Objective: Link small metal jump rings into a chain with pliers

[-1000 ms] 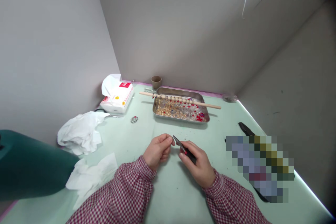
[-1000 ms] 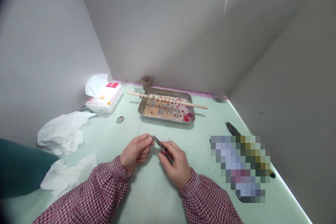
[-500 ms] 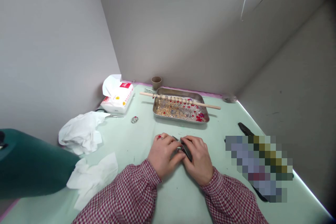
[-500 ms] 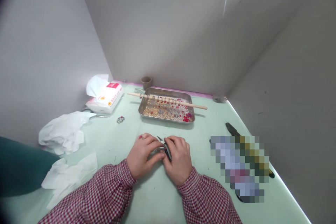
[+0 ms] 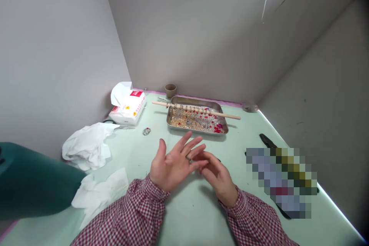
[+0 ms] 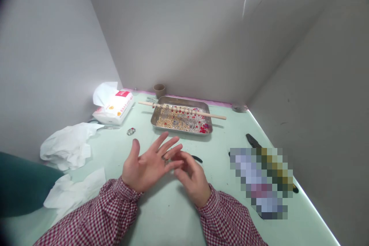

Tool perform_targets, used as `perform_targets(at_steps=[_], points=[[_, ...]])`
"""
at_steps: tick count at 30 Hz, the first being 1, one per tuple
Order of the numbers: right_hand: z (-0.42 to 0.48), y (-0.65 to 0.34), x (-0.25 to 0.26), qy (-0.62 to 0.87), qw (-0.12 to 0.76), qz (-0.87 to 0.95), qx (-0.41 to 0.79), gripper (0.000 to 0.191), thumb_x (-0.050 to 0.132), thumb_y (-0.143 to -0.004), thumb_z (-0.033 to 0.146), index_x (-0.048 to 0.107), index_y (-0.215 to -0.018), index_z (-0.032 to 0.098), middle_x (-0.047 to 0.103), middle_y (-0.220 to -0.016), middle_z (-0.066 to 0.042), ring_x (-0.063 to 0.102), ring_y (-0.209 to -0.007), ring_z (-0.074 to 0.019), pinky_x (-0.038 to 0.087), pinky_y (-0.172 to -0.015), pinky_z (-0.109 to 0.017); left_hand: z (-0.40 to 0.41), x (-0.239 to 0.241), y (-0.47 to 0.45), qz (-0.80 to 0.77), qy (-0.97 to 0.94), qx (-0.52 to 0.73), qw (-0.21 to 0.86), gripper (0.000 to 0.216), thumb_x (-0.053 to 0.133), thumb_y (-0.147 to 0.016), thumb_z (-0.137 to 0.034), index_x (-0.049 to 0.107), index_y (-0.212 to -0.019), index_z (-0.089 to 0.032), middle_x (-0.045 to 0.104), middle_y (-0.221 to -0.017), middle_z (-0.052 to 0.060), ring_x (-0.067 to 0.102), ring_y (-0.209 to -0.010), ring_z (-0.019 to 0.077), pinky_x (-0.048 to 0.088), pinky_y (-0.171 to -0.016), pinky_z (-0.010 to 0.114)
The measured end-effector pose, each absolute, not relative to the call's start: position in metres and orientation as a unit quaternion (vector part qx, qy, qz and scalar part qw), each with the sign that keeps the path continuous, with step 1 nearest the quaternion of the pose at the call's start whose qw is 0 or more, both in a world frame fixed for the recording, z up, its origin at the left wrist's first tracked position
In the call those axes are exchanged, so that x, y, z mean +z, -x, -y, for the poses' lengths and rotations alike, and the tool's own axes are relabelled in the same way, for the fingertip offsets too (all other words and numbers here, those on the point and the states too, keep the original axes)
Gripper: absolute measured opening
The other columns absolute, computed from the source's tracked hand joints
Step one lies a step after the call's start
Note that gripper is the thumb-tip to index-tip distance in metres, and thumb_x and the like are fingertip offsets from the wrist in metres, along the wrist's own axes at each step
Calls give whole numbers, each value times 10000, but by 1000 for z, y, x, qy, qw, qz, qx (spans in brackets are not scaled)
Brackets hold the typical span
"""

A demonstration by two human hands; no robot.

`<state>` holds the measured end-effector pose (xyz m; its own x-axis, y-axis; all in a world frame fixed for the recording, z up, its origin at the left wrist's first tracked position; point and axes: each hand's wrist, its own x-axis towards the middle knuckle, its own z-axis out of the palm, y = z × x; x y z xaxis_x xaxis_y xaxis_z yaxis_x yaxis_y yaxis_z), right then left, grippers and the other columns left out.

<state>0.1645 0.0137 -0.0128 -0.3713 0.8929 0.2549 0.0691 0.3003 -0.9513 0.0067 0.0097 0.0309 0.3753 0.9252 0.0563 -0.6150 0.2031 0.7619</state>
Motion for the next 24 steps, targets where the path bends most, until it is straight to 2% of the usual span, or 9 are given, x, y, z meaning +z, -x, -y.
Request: perform_targets(at_steps=[3,8,14,18,24], points=[[-10,-159,-11,351,398,682,503,256,516,-798,300,496,-1030,192,563,-991,-69,544,-905,-182,469,-786,-336,-7,36,-9,-190,-297,506,787,747,108,-735,-701,342,-1289,-258,360,-1354,105,346,-1214,277,344,-890,479],[-5,-152,-13,375,403,664,506,160,544,-773,277,514,-894,178,563,-797,-16,546,-721,-133,476,-695,-292,-5,34,-11,-153,-271,484,818,789,75,-724,-710,307,-1311,-238,309,-1384,114,312,-1235,291,327,-897,488],[-2,-147,-14,390,453,624,504,127,577,-755,287,521,-766,173,602,-803,-34,588,-780,-154,496,-706,-290,-3,29,-11,-99,-287,446,842,810,65,-714,-721,365,-1277,-222,325,-1371,112,290,-1247,292,254,-951,500],[0,-147,-18,408,475,590,510,149,590,-741,307,538,-765,169,623,-833,-52,602,-767,-163,520,-648,-282,-3,26,-10,-99,-302,439,841,813,54,-710,-721,374,-1271,-228,357,-1353,110,308,-1237,282,235,-967,487],[1,-149,-27,432,491,568,500,162,610,-727,311,563,-791,171,613,-722,-28,585,-623,-132,512,-530,-247,-3,27,-9,-81,-325,427,840,807,41,-721,-708,382,-1271,-226,381,-1336,114,331,-1224,272,205,-984,485]])
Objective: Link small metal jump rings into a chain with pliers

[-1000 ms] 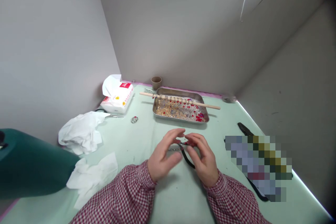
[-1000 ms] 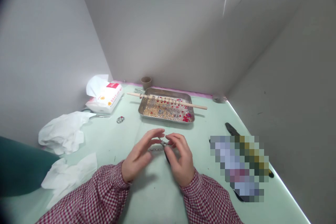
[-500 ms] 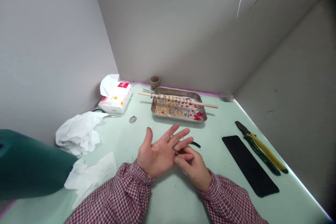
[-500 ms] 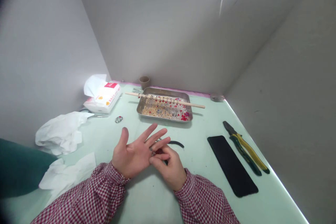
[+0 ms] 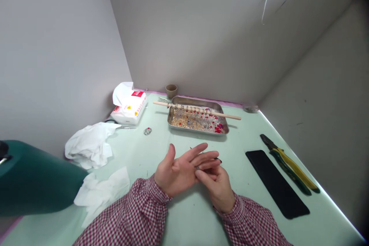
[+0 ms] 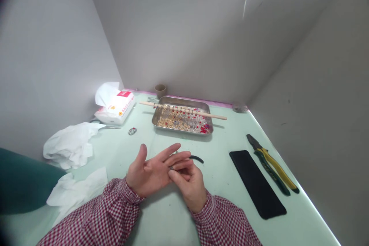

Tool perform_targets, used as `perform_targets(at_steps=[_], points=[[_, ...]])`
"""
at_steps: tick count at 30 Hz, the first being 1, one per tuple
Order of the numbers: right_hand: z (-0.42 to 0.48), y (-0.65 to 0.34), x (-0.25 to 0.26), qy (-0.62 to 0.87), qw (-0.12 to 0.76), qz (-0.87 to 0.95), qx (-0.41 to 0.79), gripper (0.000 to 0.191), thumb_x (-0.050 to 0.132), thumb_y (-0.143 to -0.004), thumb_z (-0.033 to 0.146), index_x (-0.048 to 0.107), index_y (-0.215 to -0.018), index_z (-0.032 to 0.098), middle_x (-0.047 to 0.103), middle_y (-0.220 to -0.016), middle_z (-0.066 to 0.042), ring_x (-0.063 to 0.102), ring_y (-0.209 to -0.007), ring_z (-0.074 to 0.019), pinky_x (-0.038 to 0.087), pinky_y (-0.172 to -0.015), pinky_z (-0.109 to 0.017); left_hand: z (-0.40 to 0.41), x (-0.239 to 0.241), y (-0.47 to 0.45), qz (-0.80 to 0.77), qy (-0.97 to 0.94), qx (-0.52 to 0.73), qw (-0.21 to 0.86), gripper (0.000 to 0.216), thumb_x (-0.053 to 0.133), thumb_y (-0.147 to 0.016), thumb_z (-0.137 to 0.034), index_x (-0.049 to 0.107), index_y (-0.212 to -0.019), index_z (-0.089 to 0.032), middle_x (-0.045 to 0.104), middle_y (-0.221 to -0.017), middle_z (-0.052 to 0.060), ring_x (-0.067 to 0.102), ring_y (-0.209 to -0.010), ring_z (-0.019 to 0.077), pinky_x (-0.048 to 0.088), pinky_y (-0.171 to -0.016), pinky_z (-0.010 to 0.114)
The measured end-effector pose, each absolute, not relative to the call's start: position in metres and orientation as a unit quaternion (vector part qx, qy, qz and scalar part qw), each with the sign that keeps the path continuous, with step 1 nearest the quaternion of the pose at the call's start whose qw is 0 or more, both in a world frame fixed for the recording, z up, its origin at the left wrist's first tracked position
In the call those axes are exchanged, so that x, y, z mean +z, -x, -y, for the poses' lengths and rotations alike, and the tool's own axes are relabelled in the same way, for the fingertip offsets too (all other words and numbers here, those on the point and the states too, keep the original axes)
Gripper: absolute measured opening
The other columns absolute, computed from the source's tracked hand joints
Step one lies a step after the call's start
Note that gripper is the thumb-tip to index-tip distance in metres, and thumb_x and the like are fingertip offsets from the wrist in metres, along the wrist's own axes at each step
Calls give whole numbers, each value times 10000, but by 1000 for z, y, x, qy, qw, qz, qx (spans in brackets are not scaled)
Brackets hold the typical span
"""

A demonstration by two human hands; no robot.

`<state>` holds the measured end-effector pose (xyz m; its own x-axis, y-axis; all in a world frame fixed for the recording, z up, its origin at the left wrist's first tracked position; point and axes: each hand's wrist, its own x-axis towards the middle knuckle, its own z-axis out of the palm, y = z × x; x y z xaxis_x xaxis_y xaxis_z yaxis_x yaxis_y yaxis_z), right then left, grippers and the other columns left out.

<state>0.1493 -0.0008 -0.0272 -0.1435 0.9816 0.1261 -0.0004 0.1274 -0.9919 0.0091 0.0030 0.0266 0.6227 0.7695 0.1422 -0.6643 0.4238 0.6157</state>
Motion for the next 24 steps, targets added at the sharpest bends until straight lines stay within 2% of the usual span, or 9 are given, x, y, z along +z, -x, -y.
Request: perform_targets(at_steps=[8,14,19,24], points=[[-2,-150,-27,406,483,540,558,179,603,-740,315,589,-843,169,644,-803,-49,618,-730,-171,538,-629,-314,-4,28,-7,-87,-367,419,826,763,99,-747,-687,391,-1272,-217,377,-1339,119,320,-1232,262,194,-999,474],[-6,-152,-16,378,408,605,570,135,651,-688,281,624,-785,191,668,-786,-34,634,-747,-179,543,-649,-327,-4,24,-4,-78,-388,382,835,752,151,-754,-680,389,-1277,-194,418,-1299,144,356,-1204,275,188,-995,492],[-5,-155,-13,389,418,612,546,161,617,-724,287,635,-857,198,668,-821,-39,632,-782,-184,544,-682,-350,-3,21,-7,-81,-396,378,833,754,137,-760,-673,408,-1266,-183,448,-1268,152,365,-1197,274,194,-993,490],[-9,-161,-12,373,394,581,607,254,585,-751,306,598,-976,189,650,-813,-45,623,-734,-171,549,-639,-332,-2,26,-5,-100,-396,383,829,745,153,-758,-676,429,-1250,-190,415,-1300,144,320,-1229,275,235,-978,485]])
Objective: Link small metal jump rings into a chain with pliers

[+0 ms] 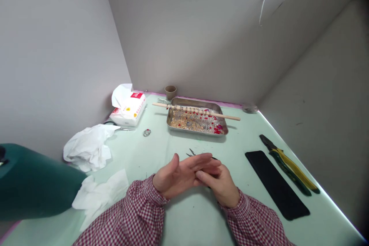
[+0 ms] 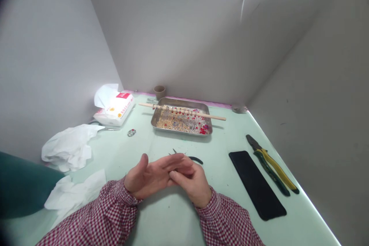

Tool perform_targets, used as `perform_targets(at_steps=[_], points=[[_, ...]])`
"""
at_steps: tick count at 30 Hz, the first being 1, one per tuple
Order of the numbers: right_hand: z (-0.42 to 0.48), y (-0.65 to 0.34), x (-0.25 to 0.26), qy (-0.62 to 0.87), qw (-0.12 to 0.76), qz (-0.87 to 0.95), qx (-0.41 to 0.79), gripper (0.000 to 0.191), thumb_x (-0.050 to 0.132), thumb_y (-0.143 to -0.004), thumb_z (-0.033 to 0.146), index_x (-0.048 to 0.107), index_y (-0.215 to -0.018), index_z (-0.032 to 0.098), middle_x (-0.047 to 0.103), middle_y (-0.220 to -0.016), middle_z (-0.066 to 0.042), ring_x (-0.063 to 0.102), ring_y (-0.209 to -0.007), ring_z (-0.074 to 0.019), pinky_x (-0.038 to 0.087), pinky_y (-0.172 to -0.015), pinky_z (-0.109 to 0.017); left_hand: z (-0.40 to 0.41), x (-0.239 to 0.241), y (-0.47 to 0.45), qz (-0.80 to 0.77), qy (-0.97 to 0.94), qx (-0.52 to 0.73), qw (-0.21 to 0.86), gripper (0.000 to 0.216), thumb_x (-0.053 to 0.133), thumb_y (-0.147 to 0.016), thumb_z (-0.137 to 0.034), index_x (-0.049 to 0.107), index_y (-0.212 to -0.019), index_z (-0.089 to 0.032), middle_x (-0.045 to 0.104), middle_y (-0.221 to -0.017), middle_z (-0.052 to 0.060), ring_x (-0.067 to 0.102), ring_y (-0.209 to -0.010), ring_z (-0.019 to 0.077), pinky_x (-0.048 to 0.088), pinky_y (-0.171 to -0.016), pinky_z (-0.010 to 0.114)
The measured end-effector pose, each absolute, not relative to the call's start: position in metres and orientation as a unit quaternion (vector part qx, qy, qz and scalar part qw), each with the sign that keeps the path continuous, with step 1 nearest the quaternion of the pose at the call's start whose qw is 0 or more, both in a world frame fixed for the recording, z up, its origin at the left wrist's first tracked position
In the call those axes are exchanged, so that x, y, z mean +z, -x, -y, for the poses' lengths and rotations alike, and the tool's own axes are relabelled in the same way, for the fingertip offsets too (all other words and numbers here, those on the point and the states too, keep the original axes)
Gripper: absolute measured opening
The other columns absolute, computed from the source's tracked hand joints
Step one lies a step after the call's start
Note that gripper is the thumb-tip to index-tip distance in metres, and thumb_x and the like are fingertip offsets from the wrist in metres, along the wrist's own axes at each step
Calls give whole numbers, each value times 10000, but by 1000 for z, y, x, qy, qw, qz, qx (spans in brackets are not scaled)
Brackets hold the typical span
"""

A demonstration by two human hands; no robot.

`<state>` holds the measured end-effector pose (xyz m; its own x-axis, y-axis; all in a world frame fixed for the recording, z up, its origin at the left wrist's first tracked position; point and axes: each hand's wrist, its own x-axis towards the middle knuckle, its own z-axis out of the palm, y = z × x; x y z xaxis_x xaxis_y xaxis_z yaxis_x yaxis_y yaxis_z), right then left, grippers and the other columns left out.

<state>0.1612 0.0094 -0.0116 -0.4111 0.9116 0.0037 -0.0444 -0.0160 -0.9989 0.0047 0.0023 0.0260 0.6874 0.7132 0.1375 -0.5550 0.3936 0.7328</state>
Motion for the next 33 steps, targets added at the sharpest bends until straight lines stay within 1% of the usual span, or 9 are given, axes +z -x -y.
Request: perform_targets(at_steps=[4,7,10,12,17,23,26,29,33], points=[[-20,-171,-7,376,464,593,540,225,583,-753,271,565,-967,203,601,-859,-28,574,-682,-125,520,-627,-284,-5,31,2,-112,-404,384,823,711,213,-756,-674,443,-1232,-199,415,-1298,146,321,-1225,283,324,-914,485],[-25,-176,-5,400,491,612,473,181,560,-774,255,547,-946,203,558,-851,-25,548,-704,-122,498,-644,-277,-10,27,3,-158,-406,424,794,612,334,-769,-615,479,-1184,-189,468,-1241,155,400,-1161,278,377,-868,458],[-22,-174,-5,421,493,667,366,241,565,-768,231,531,-1006,209,540,-892,-43,533,-766,-145,481,-696,-309,-14,14,-1,-291,-424,454,728,414,494,-774,-448,543,-1051,-144,572,-1060,141,543,-942,215,421,-807,385],[-17,-170,-5,411,468,724,296,283,560,-765,199,523,-1045,213,539,-911,-53,522,-780,-157,473,-701,-324,-16,6,-6,-363,-461,436,683,337,570,-736,-387,565,-935,-115,606,-926,114,566,-795,168,439,-731,328],[-10,-165,-6,363,432,802,199,345,494,-785,127,487,-1119,210,534,-990,-81,507,-902,-194,464,-761,-365,-16,0,-12,-408,-514,429,621,275,620,-686,-343,550,-826,-116,603,-789,56,543,-685,121,435,-640,260],[-10,-163,-11,374,434,807,140,347,474,-794,128,480,-1135,194,509,-1024,-97,496,-955,-208,457,-805,-395,-15,5,-12,-446,-531,395,602,284,570,-707,-391,577,-716,-107,549,-592,11,502,-550,98,414,-556,234],[-10,-162,-12,393,431,799,146,360,505,-790,167,475,-1147,190,487,-1060,-107,489,-979,-219,463,-800,-392,-17,4,-10,-445,-511,395,619,309,569,-700,-412,586,-702,-103,551,-576,12,498,-529,93,416,-548,232],[-11,-164,-13,412,447,777,163,370,532,-783,203,472,-1148,184,474,-1069,-111,515,-889,-200,483,-720,-357,-21,4,-4,-479,-493,427,588,324,560,-701,-423,598,-754,-105,580,-611,28,521,-548,104,435,-553,240],[-17,-168,-17,436,473,745,176,284,509,-801,198,504,-1085,182,486,-1031,-95,513,-757,-152,476,-661,-321,-30,5,17,-582,-547,477,366,233,536,-727,-362,610,-732,-141,625,-866,66,568,-740,133,462,-655,247]])
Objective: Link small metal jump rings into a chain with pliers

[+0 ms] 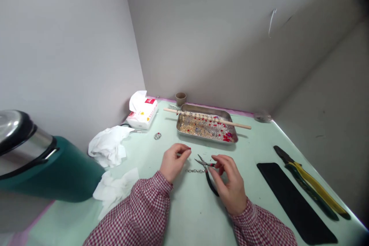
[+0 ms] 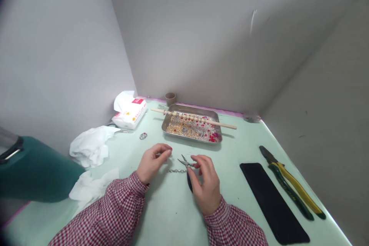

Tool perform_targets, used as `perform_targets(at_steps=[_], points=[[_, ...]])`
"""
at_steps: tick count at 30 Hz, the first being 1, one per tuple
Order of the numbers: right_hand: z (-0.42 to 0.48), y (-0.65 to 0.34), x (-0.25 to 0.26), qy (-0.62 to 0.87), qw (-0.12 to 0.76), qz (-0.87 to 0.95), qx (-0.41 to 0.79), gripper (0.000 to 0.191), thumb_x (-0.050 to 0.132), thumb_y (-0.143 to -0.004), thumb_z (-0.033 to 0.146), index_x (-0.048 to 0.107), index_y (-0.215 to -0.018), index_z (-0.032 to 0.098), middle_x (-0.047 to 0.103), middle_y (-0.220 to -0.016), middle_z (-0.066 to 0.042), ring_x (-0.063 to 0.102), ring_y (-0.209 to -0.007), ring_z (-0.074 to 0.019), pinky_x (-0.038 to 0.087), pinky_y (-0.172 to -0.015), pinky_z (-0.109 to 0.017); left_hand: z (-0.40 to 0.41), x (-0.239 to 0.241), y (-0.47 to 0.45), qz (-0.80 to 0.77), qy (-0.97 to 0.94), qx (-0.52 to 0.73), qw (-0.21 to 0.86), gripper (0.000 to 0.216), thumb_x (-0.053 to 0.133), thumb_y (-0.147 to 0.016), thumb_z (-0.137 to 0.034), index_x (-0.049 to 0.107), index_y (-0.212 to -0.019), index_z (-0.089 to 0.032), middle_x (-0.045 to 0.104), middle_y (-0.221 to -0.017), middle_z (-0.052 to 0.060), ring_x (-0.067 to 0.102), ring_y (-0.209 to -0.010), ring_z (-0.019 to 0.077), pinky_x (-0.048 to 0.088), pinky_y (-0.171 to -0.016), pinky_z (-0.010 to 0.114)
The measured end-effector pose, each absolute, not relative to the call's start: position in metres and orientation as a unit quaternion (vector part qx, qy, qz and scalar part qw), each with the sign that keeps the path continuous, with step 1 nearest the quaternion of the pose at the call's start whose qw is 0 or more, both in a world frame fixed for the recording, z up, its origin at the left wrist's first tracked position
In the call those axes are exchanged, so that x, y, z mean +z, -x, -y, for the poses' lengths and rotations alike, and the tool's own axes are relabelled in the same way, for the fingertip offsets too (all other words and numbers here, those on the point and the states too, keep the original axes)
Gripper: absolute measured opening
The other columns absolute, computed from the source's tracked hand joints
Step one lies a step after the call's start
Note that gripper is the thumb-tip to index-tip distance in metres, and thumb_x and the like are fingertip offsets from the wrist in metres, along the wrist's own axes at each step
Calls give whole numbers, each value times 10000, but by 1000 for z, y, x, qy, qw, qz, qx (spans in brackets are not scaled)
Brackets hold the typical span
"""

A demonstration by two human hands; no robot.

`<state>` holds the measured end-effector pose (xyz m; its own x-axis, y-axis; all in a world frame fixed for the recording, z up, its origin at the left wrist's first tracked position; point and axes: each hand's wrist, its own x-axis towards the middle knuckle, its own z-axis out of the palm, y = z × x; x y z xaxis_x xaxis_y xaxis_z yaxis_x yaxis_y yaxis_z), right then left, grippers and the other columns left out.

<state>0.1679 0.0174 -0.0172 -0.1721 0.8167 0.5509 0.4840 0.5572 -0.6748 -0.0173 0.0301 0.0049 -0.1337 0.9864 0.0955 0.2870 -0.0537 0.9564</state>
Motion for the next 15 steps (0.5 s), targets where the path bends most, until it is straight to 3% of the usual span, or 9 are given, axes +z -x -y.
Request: perform_targets(at_steps=[5,7,11,15], points=[[-22,-169,-24,431,468,743,209,214,492,-811,202,532,-1020,178,502,-992,-85,512,-738,-143,466,-609,-281,-43,5,59,-722,-584,367,65,209,465,-781,-307,616,-739,-169,610,-914,56,538,-894,167,416,-817,294],[-23,-170,-26,429,464,744,217,184,490,-813,202,546,-987,179,514,-968,-77,515,-737,-141,464,-615,-275,-47,3,73,-765,-572,296,-10,226,439,-797,-303,621,-774,-170,604,-921,67,524,-919,185,396,-830,310],[-23,-171,-27,425,459,748,220,146,490,-814,198,562,-940,180,534,-930,-67,526,-773,-151,458,-642,-271,-51,-1,87,-816,-547,178,-50,231,436,-797,-317,616,-808,-173,592,-922,84,516,-921,219,390,-775,332],[-23,-171,-26,416,455,754,227,129,480,-820,192,571,-910,180,548,-906,-64,530,-811,-161,455,-684,-278,-54,-3,88,-826,-541,151,-59,213,477,-766,-328,576,-864,-167,566,-924,84,511,-920,217,389,-765,320]])
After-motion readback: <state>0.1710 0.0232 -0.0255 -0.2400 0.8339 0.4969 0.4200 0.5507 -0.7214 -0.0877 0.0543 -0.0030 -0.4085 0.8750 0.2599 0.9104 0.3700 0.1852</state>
